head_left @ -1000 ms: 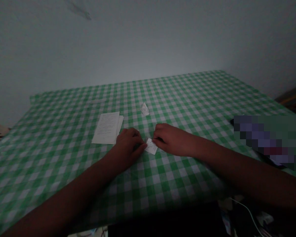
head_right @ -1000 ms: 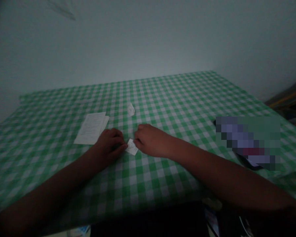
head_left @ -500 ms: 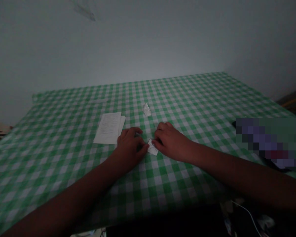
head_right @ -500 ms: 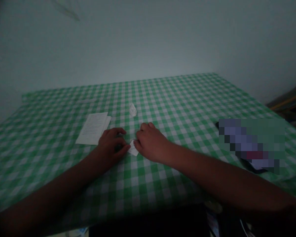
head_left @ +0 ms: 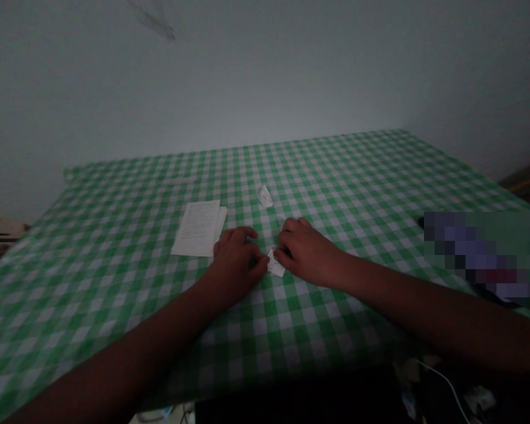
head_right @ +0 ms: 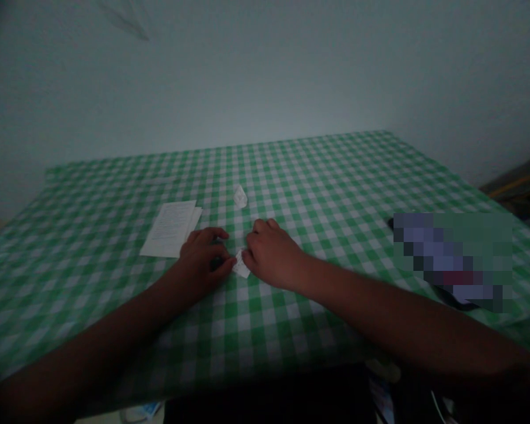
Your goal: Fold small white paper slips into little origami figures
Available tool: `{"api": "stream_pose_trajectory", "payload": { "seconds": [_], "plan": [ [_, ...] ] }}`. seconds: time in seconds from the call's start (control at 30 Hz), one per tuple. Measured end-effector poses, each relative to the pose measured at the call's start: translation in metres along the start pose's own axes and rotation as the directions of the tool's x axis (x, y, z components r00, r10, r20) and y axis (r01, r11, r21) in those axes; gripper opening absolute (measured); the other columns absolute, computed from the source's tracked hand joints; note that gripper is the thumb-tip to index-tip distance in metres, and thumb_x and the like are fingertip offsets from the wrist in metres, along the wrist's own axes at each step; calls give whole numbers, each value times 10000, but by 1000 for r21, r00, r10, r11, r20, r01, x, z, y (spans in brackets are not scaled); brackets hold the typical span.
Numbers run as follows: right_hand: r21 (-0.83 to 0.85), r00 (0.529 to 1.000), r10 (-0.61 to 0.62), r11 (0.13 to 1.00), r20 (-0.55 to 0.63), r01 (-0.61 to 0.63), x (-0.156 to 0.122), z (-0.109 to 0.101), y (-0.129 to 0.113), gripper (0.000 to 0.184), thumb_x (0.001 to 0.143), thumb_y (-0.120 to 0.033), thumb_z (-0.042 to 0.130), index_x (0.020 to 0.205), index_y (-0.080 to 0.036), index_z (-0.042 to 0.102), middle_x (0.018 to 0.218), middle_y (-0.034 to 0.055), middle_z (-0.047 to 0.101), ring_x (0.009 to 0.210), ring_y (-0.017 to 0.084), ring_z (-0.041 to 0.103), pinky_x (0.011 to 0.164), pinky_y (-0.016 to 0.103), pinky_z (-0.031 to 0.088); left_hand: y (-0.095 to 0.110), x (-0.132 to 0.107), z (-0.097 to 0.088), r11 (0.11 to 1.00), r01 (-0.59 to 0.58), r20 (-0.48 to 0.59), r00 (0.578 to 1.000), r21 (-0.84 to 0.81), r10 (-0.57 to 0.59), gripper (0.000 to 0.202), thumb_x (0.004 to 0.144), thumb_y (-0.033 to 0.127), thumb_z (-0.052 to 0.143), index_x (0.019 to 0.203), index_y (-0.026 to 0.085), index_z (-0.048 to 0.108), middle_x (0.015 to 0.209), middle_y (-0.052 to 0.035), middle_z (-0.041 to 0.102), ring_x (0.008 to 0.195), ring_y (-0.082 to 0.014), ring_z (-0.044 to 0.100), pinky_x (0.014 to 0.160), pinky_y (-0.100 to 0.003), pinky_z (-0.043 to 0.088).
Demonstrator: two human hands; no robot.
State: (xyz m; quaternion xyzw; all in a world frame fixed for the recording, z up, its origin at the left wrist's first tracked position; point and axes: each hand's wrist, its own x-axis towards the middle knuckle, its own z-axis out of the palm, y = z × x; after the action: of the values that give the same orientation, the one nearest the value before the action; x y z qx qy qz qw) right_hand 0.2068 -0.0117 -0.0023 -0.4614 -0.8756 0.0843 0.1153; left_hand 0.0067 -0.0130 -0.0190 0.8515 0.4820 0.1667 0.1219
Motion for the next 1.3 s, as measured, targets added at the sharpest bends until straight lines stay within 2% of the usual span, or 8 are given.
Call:
{"api": "stream_pose_trajectory", "payload": {
  "seconds": [0.53, 0.77, 1.2, 1.3],
  "plan": [
    [100, 999, -35, 994, 2, 35, 0, 0, 7, 179, 909, -268, 580, 803, -135, 636, 896, 91, 573, 899, 208, 523, 853, 344, 418, 4, 1, -4, 1000, -3, 14, 1000, 1, 3, 143, 834, 278, 663, 721, 192, 678, 1243, -90, 555, 1176, -314, 479, 972, -550, 418],
    [108, 1000, -12, 994, 18, 10, -1, -3, 4, 188, 918, -263, 568, 814, -125, 642, 910, 104, 580, 916, 217, 522, 849, 350, 420, 2, 0, -3, 1000, 3, 28, 1000, 8, -3, 133, 840, 282, 655, 741, 199, 685, 1245, -82, 554, 1181, -306, 470, 975, -550, 416],
    [49, 1000, 23, 999, -10, -23, 1, 2, 2, 200, 930, -284, 544, 807, -143, 614, 894, 88, 568, 869, 204, 497, 830, 356, 391, 8, 2, -4, 998, 9, 5, 1000, 56, -10, 165, 838, 267, 630, 693, 187, 627, 1217, -91, 573, 1161, -316, 484, 931, -531, 433],
    [9, 998, 27, 1000, -56, -27, 3, 6, 4, 197, 939, -293, 529, 840, -141, 607, 920, 94, 564, 890, 215, 487, 846, 366, 382, 8, 2, -4, 998, -5, -23, 1000, 61, 6, 80, 823, 253, 637, 777, 190, 619, 1189, -91, 576, 1118, -300, 504, 926, -514, 438]
  ]
}}
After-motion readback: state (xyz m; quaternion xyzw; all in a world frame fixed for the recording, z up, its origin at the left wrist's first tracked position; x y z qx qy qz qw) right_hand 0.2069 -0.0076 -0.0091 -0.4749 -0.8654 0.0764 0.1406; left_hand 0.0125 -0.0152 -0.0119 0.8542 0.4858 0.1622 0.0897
